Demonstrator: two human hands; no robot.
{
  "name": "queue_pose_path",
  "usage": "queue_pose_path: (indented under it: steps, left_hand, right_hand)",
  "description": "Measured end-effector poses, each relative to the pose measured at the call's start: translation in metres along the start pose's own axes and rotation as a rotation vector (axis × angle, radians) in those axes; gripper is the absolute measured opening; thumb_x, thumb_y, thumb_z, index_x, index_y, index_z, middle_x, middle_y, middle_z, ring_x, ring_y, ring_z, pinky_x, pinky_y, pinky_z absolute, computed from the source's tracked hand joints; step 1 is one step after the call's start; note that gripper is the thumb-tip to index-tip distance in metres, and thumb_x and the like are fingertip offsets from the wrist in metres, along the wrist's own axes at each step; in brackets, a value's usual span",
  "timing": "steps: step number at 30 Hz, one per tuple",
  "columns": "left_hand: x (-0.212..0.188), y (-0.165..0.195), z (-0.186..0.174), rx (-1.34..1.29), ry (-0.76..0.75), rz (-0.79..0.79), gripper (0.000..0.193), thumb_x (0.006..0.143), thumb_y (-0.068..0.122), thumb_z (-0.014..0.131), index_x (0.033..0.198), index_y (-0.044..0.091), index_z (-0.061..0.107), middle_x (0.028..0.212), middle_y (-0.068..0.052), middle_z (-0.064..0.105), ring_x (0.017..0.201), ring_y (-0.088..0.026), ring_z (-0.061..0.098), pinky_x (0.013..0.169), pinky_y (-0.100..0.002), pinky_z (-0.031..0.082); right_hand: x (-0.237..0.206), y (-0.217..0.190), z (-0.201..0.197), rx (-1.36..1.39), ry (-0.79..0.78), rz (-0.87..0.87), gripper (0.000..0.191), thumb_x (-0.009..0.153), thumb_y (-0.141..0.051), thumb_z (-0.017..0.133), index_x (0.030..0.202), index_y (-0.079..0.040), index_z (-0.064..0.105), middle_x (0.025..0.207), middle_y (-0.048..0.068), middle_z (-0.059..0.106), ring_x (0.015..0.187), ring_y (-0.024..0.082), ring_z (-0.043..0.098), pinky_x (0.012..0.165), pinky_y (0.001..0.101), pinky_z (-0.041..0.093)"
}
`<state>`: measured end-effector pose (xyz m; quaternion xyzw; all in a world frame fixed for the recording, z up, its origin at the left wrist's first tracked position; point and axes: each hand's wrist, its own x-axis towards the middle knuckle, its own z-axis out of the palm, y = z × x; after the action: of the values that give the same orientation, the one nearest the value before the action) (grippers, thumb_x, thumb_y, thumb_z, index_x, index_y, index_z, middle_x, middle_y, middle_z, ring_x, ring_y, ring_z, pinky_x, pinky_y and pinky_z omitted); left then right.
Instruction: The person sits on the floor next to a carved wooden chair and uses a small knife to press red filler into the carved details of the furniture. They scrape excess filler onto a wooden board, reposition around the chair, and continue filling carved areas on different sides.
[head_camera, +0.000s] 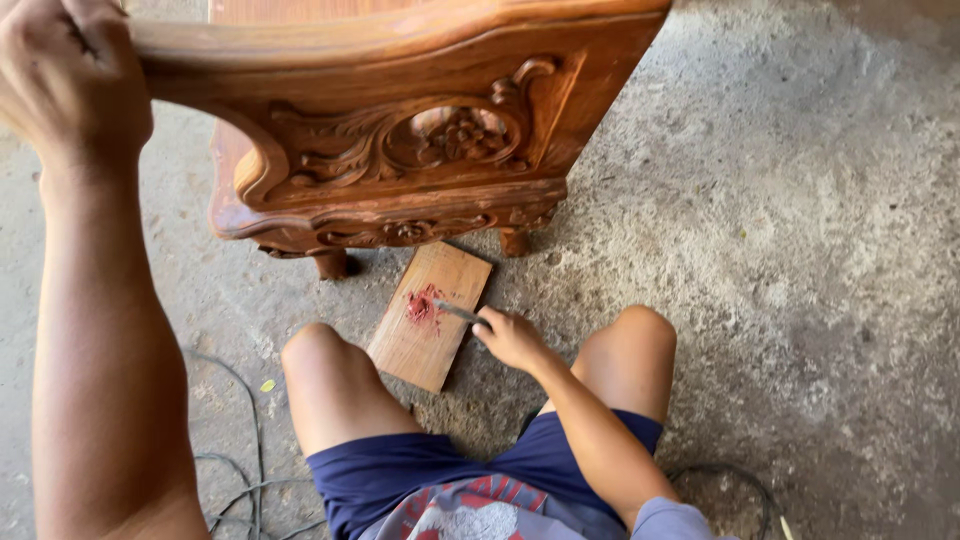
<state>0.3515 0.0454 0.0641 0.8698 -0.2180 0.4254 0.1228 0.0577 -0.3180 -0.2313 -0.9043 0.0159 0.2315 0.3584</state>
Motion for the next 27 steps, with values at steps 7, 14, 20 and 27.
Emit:
queue_pose_path:
  steps: [7,14,20,27]
  left_hand:
    - [0.010,0.004,-0.013,0.076,-0.034,0.042,0.033,0.105,0.006,0.042,0.083,0.008,0.067,0.091,-0.011,0.071,0.083,-0.033,0.060,0.095,-0.042,0.050]
    - [0.013,0.010,-0.020,0.194,-0.034,0.027,0.035,0.102,0.008,0.042,0.080,0.014,0.069,0.084,-0.007,0.069,0.085,-0.031,0.065,0.096,-0.042,0.051]
    - [0.019,0.012,-0.024,0.219,-0.109,-0.039,0.043,0.104,0.010,0.038,0.083,0.015,0.075,0.077,-0.006,0.068,0.075,-0.028,0.065,0.089,-0.040,0.055]
    - [0.018,-0.002,-0.014,0.263,-0.113,-0.049,0.045,0.103,0.010,0.036,0.080,0.017,0.073,0.075,-0.004,0.069,0.069,-0.025,0.064,0.083,-0.039,0.055]
  right_hand:
    - [0.009,-0.011,-0.007,0.051,0.017,-0.155,0.028,0.103,-0.033,0.059,0.107,-0.006,0.063,0.067,0.009,0.064,0.053,0.021,0.060,0.050,0.0410,0.048]
    - [0.026,-0.016,-0.003,0.108,0.125,-0.424,0.030,0.101,-0.030,0.061,0.113,-0.004,0.064,0.077,0.009,0.068,0.061,0.020,0.062,0.053,0.0396,0.051]
    - [0.029,-0.028,-0.017,0.139,0.055,-0.371,0.031,0.103,-0.031,0.060,0.116,-0.003,0.064,0.078,0.012,0.068,0.063,0.022,0.062,0.057,0.0402,0.051]
    - [0.030,-0.029,-0.030,0.194,0.051,-0.337,0.028,0.107,-0.025,0.052,0.114,-0.002,0.066,0.078,0.012,0.067,0.060,0.017,0.058,0.055,0.0369,0.046]
